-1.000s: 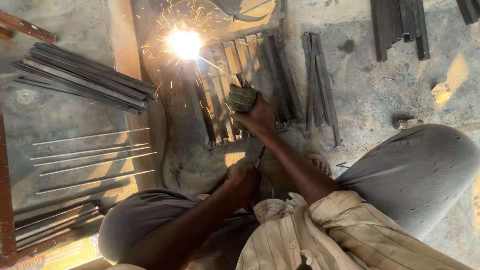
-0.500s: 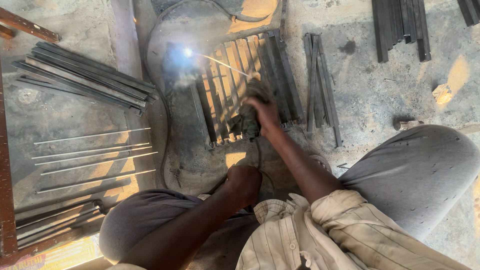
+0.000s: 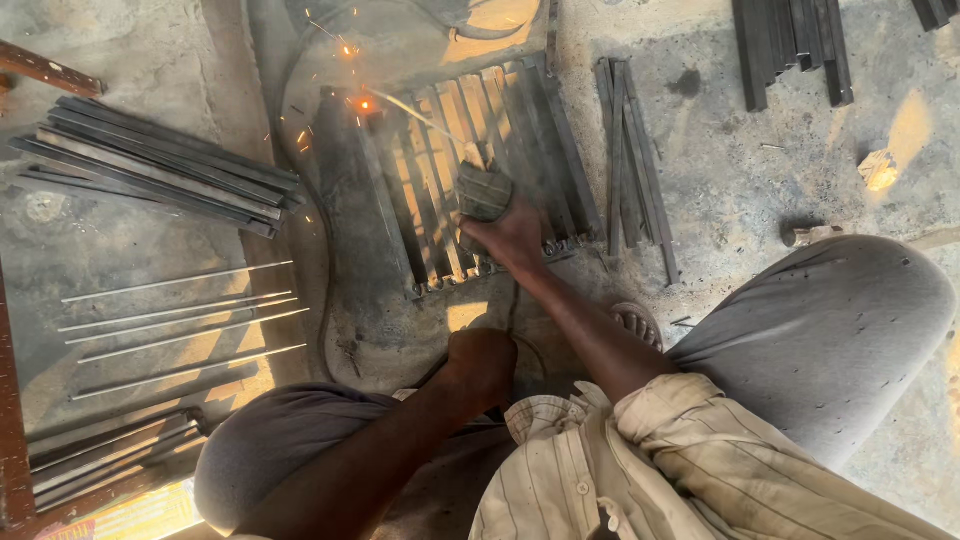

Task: The person welds a metal grate using a handheld welding torch, creating bright sparks as they join metal bars. The person remains seated on the floor while working on the grate, with additional metal bars and tools visible nearby.

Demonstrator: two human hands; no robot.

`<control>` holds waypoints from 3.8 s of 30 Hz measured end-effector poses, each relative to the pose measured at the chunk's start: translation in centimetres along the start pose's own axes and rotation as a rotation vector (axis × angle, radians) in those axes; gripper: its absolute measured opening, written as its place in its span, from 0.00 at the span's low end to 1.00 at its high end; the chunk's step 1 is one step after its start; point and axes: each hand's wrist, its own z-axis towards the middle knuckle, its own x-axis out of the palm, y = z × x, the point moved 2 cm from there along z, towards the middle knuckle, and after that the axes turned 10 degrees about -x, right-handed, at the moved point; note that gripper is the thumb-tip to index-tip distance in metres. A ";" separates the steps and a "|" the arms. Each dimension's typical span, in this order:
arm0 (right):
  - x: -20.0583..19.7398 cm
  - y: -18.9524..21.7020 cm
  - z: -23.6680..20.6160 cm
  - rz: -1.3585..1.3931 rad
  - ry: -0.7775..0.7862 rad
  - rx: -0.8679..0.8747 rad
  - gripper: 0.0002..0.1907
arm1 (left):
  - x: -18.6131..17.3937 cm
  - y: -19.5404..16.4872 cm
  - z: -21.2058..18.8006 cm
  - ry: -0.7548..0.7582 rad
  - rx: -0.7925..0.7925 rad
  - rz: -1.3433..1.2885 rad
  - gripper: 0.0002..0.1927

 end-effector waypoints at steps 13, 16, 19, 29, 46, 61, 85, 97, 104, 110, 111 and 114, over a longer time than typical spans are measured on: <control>0.2 -1.1 -0.2 -0.134 -0.012 -0.118 0.38 | 1.7 0.0 1.0 -0.090 0.013 0.023 0.10; 0.3 -1.0 -0.2 -0.075 0.022 -0.095 0.33 | 1.7 0.1 1.1 -0.084 0.017 0.008 0.10; 0.1 -0.8 -0.1 -0.037 0.057 -0.066 0.28 | 1.5 0.0 1.0 -0.118 0.015 0.023 0.13; -0.4 -2.2 -0.6 -0.131 -0.054 -0.083 0.35 | 0.2 -1.0 0.0 -0.162 0.009 0.117 0.20; -0.5 -2.0 -0.2 -0.190 -0.020 -0.044 0.37 | 0.0 -0.8 0.6 -0.004 -0.005 0.097 0.27; -0.3 -3.4 -0.1 -0.148 -0.020 -0.116 0.33 | -0.3 -0.7 -0.2 -0.035 -0.012 0.046 0.27; -0.3 -3.4 -0.1 -0.150 0.031 -0.089 0.33 | 0.7 -0.7 0.6 -0.040 -0.022 0.059 0.19; 0.3 -1.6 0.0 -0.157 0.049 -0.089 0.36 | 1.0 0.0 0.5 -0.072 0.003 0.049 0.14; 0.2 -0.1 -0.1 -0.166 0.051 -0.104 0.34 | 0.8 0.0 0.3 -0.074 0.004 0.046 0.14; 0.2 -0.1 0.0 -0.135 0.054 -0.118 0.35 | 0.7 -0.1 0.3 -0.036 0.014 0.068 0.15; 0.1 -0.1 0.0 -0.125 0.056 -0.123 0.35 | 0.7 -0.1 0.3 -0.032 0.013 0.070 0.15; 0.2 -0.3 0.0 -0.157 0.057 -0.072 0.35 | 0.7 0.0 0.3 -0.033 0.009 0.069 0.14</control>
